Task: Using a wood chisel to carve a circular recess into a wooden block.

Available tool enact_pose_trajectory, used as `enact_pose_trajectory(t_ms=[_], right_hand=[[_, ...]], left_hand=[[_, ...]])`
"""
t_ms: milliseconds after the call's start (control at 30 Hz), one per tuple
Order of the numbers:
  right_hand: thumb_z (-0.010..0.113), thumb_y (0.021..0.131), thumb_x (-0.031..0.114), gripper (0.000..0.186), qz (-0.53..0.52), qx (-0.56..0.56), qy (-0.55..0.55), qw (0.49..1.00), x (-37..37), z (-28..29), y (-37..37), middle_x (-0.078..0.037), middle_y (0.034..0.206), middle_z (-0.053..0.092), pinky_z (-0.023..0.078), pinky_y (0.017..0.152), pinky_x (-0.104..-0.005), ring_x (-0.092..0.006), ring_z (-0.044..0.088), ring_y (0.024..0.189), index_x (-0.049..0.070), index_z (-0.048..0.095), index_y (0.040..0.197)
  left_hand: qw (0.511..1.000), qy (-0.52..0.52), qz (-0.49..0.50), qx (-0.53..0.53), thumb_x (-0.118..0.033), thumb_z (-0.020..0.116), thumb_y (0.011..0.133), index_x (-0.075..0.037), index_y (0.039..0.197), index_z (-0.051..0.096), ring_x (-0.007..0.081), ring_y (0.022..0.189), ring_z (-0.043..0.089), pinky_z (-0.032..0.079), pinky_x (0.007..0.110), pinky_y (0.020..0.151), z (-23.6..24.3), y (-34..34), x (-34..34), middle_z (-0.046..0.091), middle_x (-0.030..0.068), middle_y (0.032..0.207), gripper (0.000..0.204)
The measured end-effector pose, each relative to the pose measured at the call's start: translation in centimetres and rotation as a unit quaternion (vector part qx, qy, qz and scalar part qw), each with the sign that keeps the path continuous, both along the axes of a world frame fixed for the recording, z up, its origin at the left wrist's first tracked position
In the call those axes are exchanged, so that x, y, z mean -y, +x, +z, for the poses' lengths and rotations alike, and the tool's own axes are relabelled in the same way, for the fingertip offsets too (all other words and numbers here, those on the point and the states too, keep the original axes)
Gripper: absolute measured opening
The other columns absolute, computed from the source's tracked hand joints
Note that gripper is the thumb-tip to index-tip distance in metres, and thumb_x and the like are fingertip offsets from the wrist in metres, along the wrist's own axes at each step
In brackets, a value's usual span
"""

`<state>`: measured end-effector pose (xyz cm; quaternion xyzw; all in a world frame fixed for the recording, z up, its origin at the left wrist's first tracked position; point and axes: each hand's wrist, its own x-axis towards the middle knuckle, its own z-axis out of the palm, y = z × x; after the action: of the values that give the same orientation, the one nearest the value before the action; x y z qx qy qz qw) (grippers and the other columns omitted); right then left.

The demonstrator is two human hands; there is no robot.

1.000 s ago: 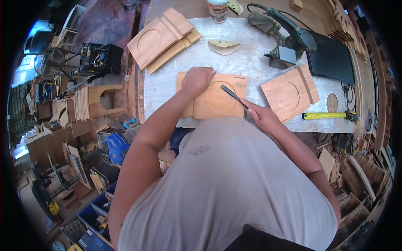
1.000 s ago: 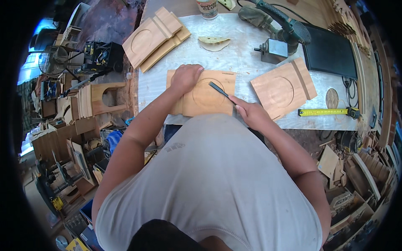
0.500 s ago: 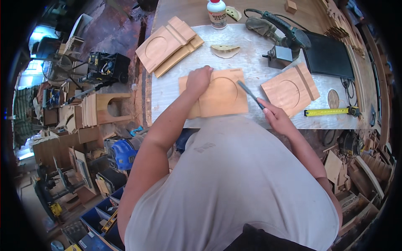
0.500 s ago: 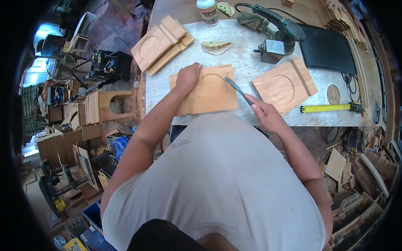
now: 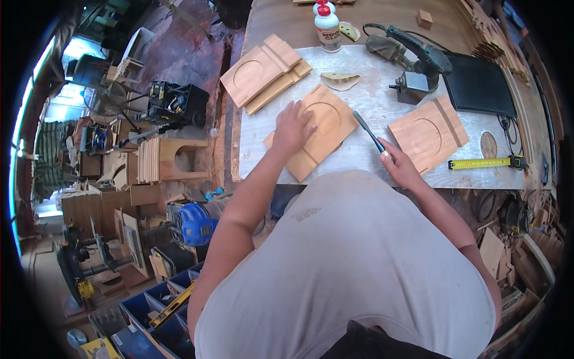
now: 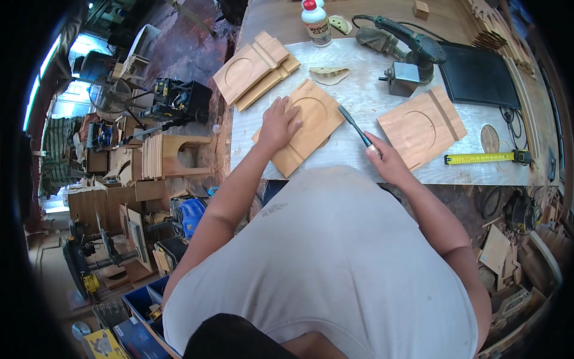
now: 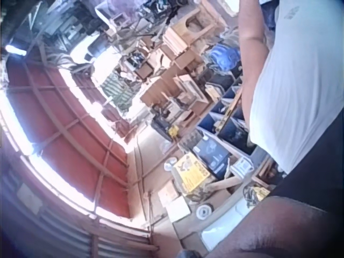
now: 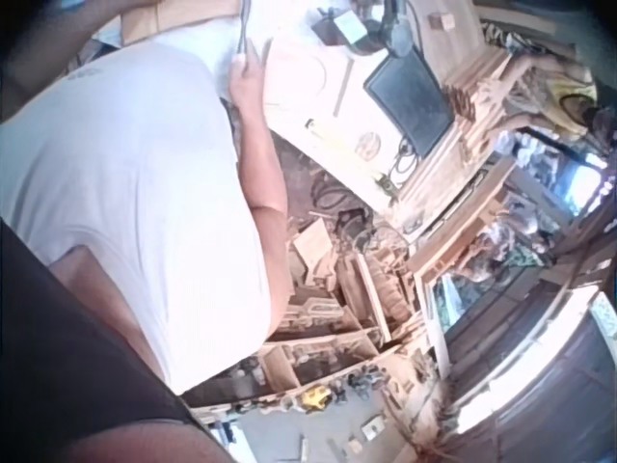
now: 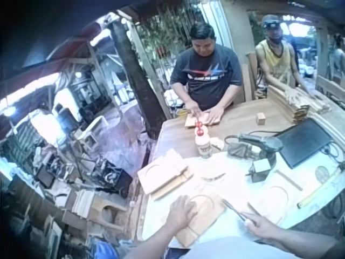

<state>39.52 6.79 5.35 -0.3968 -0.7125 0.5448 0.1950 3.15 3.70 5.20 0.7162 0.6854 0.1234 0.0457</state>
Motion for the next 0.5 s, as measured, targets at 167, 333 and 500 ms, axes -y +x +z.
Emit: enact_pose_trajectory(t_ms=[167,333,500], right_hand=[[0.058,0.102,0.025,0.052,0.005,0.034,0.028,0.999,0.7,-1.6,0.4,-0.021,0.135,0.062,0.046,0.1,-0.0363,-0.0301,0.063,0.118,0.016,0.046,0.152],[0.059,0.101,0.028,0.052,-0.031,0.005,0.078,0.996,0.8,-2.7,0.6,-0.019,0.117,0.069,0.05,0.09,-0.0366,-0.0291,0.067,0.098,0.019,0.048,0.151],[0.059,0.1,0.028,0.052,0.001,0.056,0.034,0.998,0.4,-1.3,0.5,-0.018,0.114,0.07,0.05,0.088,-0.0366,-0.0285,0.067,0.093,0.02,0.048,0.15]], left_hand=[[0.999,0.006,0.046,-0.024,-0.044,0.06,0.097,-0.014,0.141,0.057,0.0411,0.151,0.022,0.02,0.059,0.119,-0.6,1.3,-0.8,0.032,0.0206,0.16,0.054],[0.996,-0.03,0.06,-0.062,-0.045,0.059,0.098,-0.011,0.143,0.054,0.0394,0.152,0.02,0.017,0.061,0.12,0.6,2.3,-0.4,0.03,0.0202,0.161,0.056],[0.998,-0.012,0.049,-0.042,-0.046,0.059,0.098,-0.012,0.141,0.057,0.0409,0.153,0.017,0.015,0.06,0.121,-0.5,2.3,0.6,0.029,0.0202,0.162,0.055]])
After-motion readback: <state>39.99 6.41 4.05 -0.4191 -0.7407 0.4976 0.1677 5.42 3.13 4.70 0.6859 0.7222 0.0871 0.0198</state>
